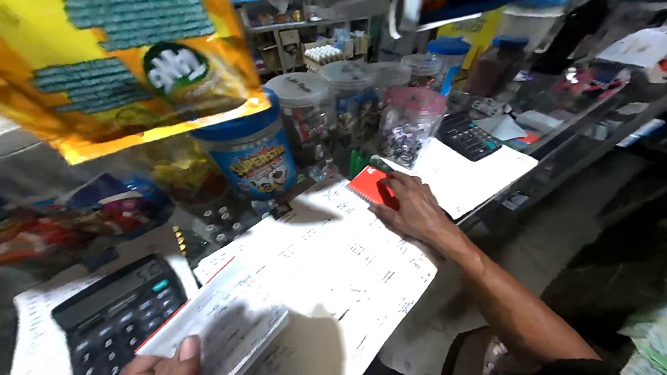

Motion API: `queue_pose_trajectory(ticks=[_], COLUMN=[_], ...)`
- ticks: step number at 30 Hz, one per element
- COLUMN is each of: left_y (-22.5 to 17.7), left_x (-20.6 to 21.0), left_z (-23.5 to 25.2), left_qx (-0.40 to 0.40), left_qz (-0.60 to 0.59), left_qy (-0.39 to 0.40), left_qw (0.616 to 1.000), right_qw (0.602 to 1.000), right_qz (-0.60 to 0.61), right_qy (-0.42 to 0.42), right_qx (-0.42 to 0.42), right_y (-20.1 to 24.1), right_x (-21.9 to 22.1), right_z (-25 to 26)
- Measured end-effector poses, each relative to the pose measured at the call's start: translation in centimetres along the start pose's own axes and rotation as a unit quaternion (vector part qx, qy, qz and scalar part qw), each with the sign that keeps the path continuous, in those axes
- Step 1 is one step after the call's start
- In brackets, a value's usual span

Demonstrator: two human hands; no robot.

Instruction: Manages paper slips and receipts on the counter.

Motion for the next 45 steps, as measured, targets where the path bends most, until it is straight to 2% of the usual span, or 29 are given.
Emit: queue_pose_trajectory(ticks=[5,8,10,13,15,18,20,26,31,36,45], left_y=[0.3,0.4,0.1,-0.7,-1.9,-3.6,-4.3,-4.4,-3.5,-3.1,-2.9], left_x=[0.1,0.2,0.3,0.2,0.1,0.4,0.6,1.8,2.7,3.1,4.2], left_z=[-0.5,-0.8,-1.0,-0.8,-0.3,0.9,1.5,2.5,2.9,3.1,2.1], left_qx=[0.03,0.066,0.086,0.124,0.169,0.232,0.234,0.168,0.097,0.051,0.009], left_qz=[-0.013,0.023,0.066,0.074,0.069,0.049,0.016,-0.059,-0.159,-0.199,-0.198], left_qy=[-0.023,-0.033,-0.052,-0.056,-0.045,-0.044,-0.043,-0.06,-0.006,0.04,0.049], left_qw=[0.999,0.997,0.993,0.988,0.982,0.97,0.971,0.982,0.982,0.978,0.979], right_qw=[0.995,0.977,0.947,0.9,0.887,0.876,0.864,0.812,0.782,0.79,0.804], right_qz=[-0.027,0.047,0.113,0.197,0.234,0.333,0.39,0.514,0.573,0.568,0.563], right_qy=[-0.084,-0.159,-0.192,-0.157,-0.122,-0.092,-0.085,-0.09,-0.109,-0.094,-0.014], right_qx=[-0.05,-0.132,-0.233,-0.355,-0.378,-0.337,-0.308,-0.26,-0.219,-0.21,-0.191], right_y=[-0.8,2.2,5.8,10.8,12.5,13.4,13.7,14.6,15.1,14.7,13.7], right_x=[0.6,-0.7,-1.4,-1.2,-0.9,-0.6,-0.6,-0.5,0.1,0.2,-0.6], right_z=[-0.3,-2.3,-4.8,-8.7,-9.7,-9.2,-8.9,-8.9,-9.1,-9.5,-8.4])
Point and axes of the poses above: each hand's wrist, its own z-axis towards the middle knuckle, its own x-axis out of the palm, y = z × x, the point moved 1 cm from there along z, towards the middle knuckle, and after that the axes turned 5 degrees about -z, right-handed, at the moved point
